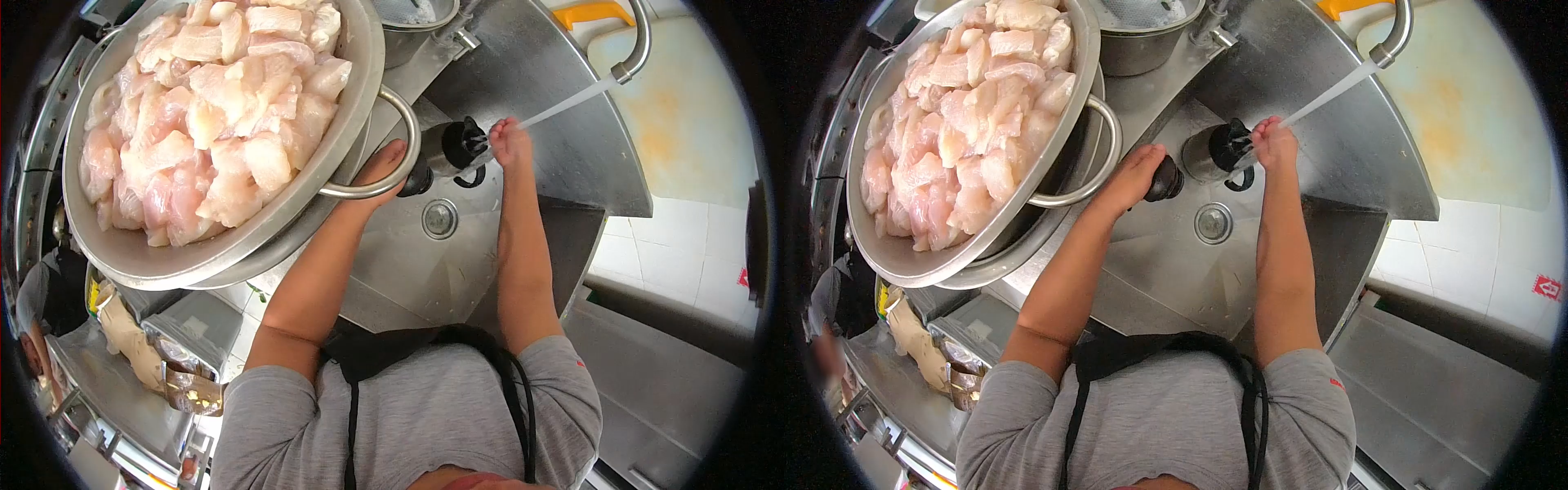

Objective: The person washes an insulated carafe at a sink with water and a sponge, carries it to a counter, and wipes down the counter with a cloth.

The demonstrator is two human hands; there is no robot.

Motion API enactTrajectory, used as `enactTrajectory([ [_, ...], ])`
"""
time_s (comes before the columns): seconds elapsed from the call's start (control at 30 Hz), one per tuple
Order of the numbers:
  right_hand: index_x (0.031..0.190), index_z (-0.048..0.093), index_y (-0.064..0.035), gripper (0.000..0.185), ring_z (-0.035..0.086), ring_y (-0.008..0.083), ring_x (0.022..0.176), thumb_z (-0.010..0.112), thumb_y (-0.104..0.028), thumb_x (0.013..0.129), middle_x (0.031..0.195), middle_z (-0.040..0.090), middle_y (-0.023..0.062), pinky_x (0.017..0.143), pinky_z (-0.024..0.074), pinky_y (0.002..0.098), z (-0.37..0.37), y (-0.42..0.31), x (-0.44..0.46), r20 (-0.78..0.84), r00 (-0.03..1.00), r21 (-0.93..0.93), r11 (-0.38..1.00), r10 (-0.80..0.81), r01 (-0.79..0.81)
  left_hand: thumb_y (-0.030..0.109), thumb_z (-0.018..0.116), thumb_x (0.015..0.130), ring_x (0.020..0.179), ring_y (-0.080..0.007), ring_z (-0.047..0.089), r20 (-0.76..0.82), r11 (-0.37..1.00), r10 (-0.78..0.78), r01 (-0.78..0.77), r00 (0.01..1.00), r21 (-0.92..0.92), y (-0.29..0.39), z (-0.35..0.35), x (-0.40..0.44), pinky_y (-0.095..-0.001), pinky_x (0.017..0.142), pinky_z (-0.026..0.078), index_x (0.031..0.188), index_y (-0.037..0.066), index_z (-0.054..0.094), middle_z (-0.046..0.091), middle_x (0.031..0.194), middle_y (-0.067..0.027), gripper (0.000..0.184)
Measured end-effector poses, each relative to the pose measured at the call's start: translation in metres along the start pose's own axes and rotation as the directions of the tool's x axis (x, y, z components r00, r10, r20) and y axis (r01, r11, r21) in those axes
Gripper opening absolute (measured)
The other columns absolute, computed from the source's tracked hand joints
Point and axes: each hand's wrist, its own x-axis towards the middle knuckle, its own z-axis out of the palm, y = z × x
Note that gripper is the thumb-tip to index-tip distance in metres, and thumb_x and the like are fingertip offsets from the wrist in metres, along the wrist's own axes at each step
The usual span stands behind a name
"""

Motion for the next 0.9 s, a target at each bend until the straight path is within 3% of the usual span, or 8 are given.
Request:
enactTrajectory([
  [0.17, 0.089, 0.047, -0.0001, 0.011, 0.053, 0.0191, 0.058, 0.043, 0.0, 0.079, 0.074, 0.052, 0.0094, 0.049, 0.0475, 0.0283, 0.022, -0.008, -0.013, -0.133, 0.991, -0.306, 0.952, -0.016, -0.026, 0.034, 0.04, 0.088, 0.067, -0.0244, 0.049, -0.032, 1.0, 0.026, -0.026, 0.999, -0.005, 0.016, 0.0, -0.005, -0.0326, 0.066, 0.039, 0.082, -0.003, 0.051, 0.05, 0.068, -0.0164, 0.038],
  [0.5, 0.095, 0.054, 0.0029, 0.021, 0.058, 0.0209, 0.06, 0.046, -0.002, 0.076, 0.073, 0.058, 0.0141, 0.051, 0.0476, 0.0291, 0.033, -0.013, -0.028, -0.149, 0.981, -0.583, 0.813, -0.121, 0.011, 0.04, 0.038, 0.087, 0.071, -0.0114, 0.045, 0.054, 0.995, -0.079, 0.076, 0.995, 0.067, 0.007, -0.002, 0.001, -0.0258, 0.067, 0.037, 0.087, 0.001, 0.051, 0.05, 0.075, -0.0023, 0.04],
  [0.63, 0.105, 0.053, 0.0062, 0.036, 0.061, 0.0259, 0.069, 0.049, -0.01, 0.074, 0.082, 0.062, 0.0183, 0.06, 0.0479, 0.0334, -0.023, 0.01, 0.0, -0.111, 0.974, -0.911, 0.412, -0.198, -0.02, 0.038, 0.04, 0.087, 0.07, -0.0105, 0.044, 0.05, 0.997, -0.069, 0.067, 0.996, 0.04, 0.0, -0.001, 0.003, -0.0246, 0.066, 0.037, 0.087, 0.001, 0.051, 0.05, 0.075, -0.0017, 0.039],
  [0.67, 0.095, 0.056, 0.0039, 0.027, 0.06, 0.0287, 0.073, 0.049, -0.01, 0.073, 0.082, 0.061, 0.0188, 0.063, 0.0471, 0.0355, -0.033, 0.024, -0.003, -0.065, 0.944, -0.959, 0.281, -0.324, 0.03, 0.038, 0.04, 0.087, 0.071, -0.0103, 0.044, 0.049, 0.997, -0.077, 0.076, 0.996, 0.029, 0.0, 0.0, 0.003, -0.0243, 0.066, 0.037, 0.087, 0.001, 0.051, 0.05, 0.075, -0.0017, 0.039],
  [0.7, 0.085, 0.058, 0.0016, 0.02, 0.06, 0.0316, 0.076, 0.048, -0.009, 0.072, 0.081, 0.061, 0.0194, 0.066, 0.0463, 0.0375, -0.044, 0.039, -0.009, -0.002, 0.899, -0.988, 0.139, -0.438, 0.065, 0.039, 0.038, 0.087, 0.068, -0.0151, 0.044, 0.037, 0.998, -0.053, 0.052, 0.998, 0.031, -0.001, 0.0, 0.003, -0.0279, 0.065, 0.037, 0.083, 0.0, 0.05, 0.047, 0.071, -0.0061, 0.041],
  [0.77, 0.087, 0.058, 0.0029, 0.023, 0.057, 0.036, 0.085, 0.049, -0.011, 0.07, 0.086, 0.059, 0.0244, 0.074, 0.0433, 0.0392, -0.077, 0.071, -0.004, -0.027, 0.948, -0.994, -0.09, -0.317, -0.059, 0.042, 0.035, 0.088, 0.062, -0.0246, 0.042, 0.014, 0.999, -0.003, 0.003, 1.0, 0.037, -0.003, 0.002, 0.003, -0.0352, 0.063, 0.037, 0.076, -0.002, 0.046, 0.042, 0.063, -0.015, 0.048],
  [0.83, 0.086, 0.055, 0.0033, 0.022, 0.056, 0.0346, 0.085, 0.05, -0.01, 0.071, 0.084, 0.058, 0.023, 0.074, 0.0427, 0.0378, -0.042, 0.072, -0.059, -0.175, 0.95, -0.985, 0.053, -0.258, -0.167, 0.041, 0.037, 0.088, 0.062, -0.024, 0.043, 0.008, 1.0, 0.019, -0.019, 1.0, 0.024, 0.0, 0.003, 0.002, -0.0346, 0.064, 0.038, 0.078, -0.002, 0.047, 0.043, 0.063, -0.0148, 0.046],
  [0.9, 0.086, 0.053, 0.0034, 0.021, 0.056, 0.0319, 0.081, 0.051, -0.01, 0.071, 0.08, 0.057, 0.0202, 0.071, 0.0427, 0.0368, -0.065, 0.103, -0.063, -0.155, 0.916, -0.975, 0.209, -0.371, -0.081, 0.039, 0.038, 0.088, 0.062, -0.0229, 0.043, -0.002, 1.0, 0.023, -0.023, 1.0, 0.004, 0.005, 0.002, 0.001, -0.034, 0.064, 0.038, 0.078, -0.002, 0.047, 0.044, 0.063, -0.0142, 0.044],
])
